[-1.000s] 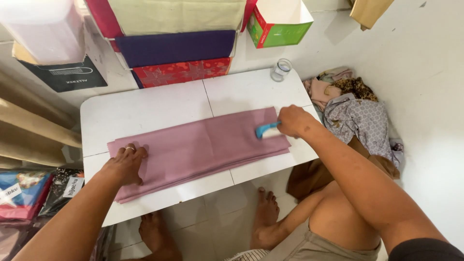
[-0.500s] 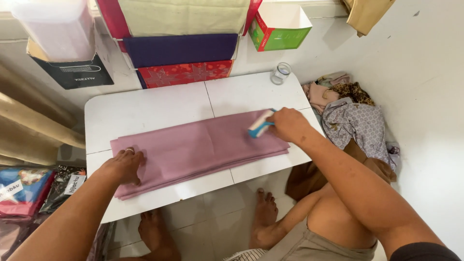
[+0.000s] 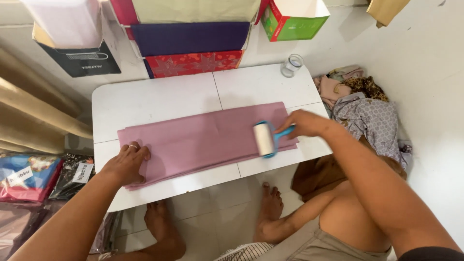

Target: A person uses a lint roller to clean a hijab and then folds it neatly on a small table.

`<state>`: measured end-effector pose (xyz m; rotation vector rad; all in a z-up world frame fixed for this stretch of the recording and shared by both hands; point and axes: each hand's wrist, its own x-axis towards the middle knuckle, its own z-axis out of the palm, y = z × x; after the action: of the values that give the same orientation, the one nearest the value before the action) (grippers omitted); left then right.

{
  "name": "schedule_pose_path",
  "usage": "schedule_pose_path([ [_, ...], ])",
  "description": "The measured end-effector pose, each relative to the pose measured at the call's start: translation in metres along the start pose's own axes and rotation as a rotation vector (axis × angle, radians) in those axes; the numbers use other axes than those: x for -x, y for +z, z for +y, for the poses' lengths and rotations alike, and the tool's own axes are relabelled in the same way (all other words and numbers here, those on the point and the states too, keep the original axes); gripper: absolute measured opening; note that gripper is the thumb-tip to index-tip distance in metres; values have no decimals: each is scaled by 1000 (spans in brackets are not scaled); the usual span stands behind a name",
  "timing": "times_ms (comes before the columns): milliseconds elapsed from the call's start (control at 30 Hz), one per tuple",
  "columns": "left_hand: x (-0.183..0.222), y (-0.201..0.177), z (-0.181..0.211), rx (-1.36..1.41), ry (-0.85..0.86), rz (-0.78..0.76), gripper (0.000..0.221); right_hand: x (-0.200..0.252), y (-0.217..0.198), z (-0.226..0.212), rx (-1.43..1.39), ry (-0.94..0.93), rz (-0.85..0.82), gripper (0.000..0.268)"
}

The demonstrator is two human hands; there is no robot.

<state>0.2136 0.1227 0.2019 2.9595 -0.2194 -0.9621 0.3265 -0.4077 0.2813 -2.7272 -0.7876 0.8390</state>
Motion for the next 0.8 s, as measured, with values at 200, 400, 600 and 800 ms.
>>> schedule_pose_path([
  [200, 20, -12, -5, 50, 5, 13, 67, 32, -14, 32, -53, 375, 43, 42],
  [400, 0, 12, -52, 137, 27, 7, 40, -12, 7, -58, 70, -38, 29, 37],
  [600, 19, -25, -48, 185, 19, 276, 28, -61, 28, -168, 351, -190, -22, 38],
  [800, 29, -36, -49, 140, -9, 331, 31, -112, 50, -282, 443, -361, 105, 26],
])
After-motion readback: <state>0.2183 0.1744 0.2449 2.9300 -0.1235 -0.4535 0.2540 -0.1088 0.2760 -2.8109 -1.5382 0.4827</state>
